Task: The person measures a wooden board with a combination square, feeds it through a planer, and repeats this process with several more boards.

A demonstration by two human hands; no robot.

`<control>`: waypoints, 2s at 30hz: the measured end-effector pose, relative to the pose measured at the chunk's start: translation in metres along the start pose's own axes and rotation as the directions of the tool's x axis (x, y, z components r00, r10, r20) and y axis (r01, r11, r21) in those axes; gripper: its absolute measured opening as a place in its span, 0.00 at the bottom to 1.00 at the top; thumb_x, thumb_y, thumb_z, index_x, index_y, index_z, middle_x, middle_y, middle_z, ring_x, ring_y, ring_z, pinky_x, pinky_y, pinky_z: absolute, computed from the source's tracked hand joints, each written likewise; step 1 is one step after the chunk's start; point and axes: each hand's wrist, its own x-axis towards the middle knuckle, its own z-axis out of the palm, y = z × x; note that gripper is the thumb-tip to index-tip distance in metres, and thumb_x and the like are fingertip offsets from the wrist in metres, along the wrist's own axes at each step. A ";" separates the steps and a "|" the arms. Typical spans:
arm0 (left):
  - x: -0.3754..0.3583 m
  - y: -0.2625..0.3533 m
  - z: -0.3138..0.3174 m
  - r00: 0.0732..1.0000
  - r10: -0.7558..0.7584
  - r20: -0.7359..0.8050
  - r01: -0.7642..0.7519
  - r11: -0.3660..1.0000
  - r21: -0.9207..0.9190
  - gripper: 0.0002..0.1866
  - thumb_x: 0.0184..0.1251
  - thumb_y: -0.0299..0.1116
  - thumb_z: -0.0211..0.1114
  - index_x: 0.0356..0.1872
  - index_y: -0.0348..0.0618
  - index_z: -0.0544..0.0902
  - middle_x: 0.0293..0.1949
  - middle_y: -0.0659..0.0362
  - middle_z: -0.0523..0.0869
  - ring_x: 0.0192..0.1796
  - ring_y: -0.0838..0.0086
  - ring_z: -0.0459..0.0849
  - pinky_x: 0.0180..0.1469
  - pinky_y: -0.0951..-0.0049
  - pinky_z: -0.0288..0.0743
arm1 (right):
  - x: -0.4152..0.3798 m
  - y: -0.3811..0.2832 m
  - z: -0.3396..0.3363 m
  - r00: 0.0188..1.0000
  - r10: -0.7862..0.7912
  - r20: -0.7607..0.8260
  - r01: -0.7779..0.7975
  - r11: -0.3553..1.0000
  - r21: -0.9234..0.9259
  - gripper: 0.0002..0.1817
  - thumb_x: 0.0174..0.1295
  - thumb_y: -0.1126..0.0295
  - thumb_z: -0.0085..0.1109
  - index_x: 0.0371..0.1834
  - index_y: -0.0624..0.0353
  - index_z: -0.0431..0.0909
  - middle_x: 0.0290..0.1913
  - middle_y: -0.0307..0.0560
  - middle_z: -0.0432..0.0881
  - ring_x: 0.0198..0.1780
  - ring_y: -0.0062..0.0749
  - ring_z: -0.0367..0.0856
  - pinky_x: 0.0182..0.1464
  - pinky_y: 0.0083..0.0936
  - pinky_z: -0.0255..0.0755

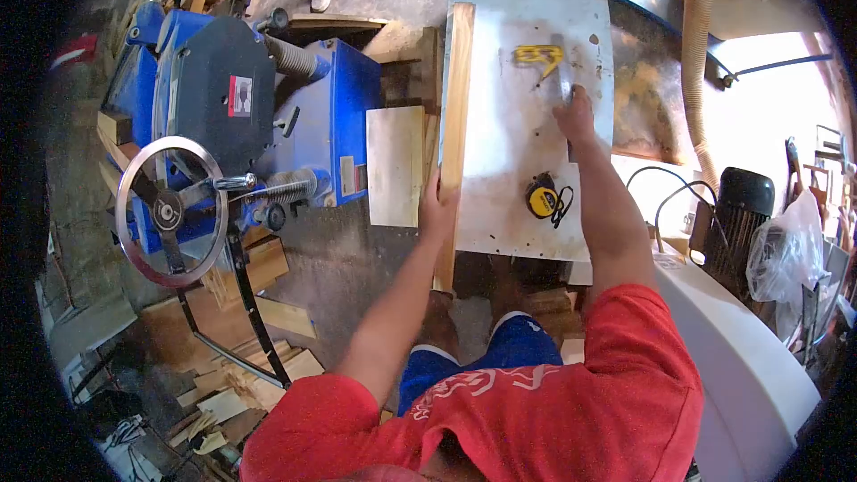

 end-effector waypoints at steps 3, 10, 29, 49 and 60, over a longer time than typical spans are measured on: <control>0.026 -0.027 0.020 1.000 0.015 -0.023 -0.019 0.979 -0.204 0.30 0.67 0.37 0.62 0.68 0.39 0.67 0.62 0.45 0.76 0.62 0.53 0.76 0.62 0.60 0.71 | -0.019 -0.018 -0.024 0.971 -0.225 0.077 0.197 0.945 0.263 0.29 0.53 0.73 0.61 0.62 0.61 0.71 0.45 0.59 0.80 0.47 0.47 0.81 0.52 0.38 0.75; 0.071 -0.012 0.017 0.999 -0.009 0.038 0.027 0.868 -0.495 0.27 0.74 0.30 0.53 0.71 0.30 0.62 0.69 0.48 0.69 0.70 0.68 0.69 0.71 0.70 0.60 | -0.031 -0.046 -0.042 0.761 -0.434 0.482 0.352 0.901 0.254 0.24 0.56 0.74 0.62 0.59 0.53 0.78 0.40 0.48 0.79 0.36 0.36 0.78 0.42 0.30 0.74; 0.139 -0.001 0.021 0.985 0.051 0.162 0.054 0.812 -0.581 0.28 0.69 0.28 0.61 0.70 0.40 0.67 0.61 0.51 0.78 0.59 0.69 0.79 0.62 0.71 0.70 | 0.006 -0.058 -0.028 0.647 -0.422 0.635 0.535 0.845 0.018 0.25 0.65 0.66 0.57 0.68 0.40 0.71 0.38 0.51 0.78 0.40 0.45 0.81 0.45 0.39 0.74; -0.025 -0.036 0.022 0.999 0.040 -0.027 -0.036 0.989 0.146 0.44 0.54 0.32 0.72 0.73 0.43 0.59 0.72 0.41 0.59 0.75 0.48 0.57 0.73 0.56 0.56 | -0.006 -0.047 -0.040 0.734 -0.418 0.536 0.381 0.906 0.185 0.26 0.62 0.71 0.59 0.66 0.43 0.74 0.37 0.51 0.79 0.38 0.42 0.80 0.44 0.35 0.74; -0.024 -0.012 0.040 0.992 0.128 -0.015 -0.107 0.884 0.455 0.43 0.58 0.29 0.68 0.75 0.48 0.57 0.65 0.44 0.67 0.66 0.46 0.68 0.65 0.49 0.65 | -0.026 0.000 -0.060 0.818 -0.365 0.445 0.297 0.930 0.217 0.25 0.61 0.73 0.60 0.63 0.45 0.77 0.36 0.49 0.78 0.36 0.38 0.78 0.42 0.33 0.72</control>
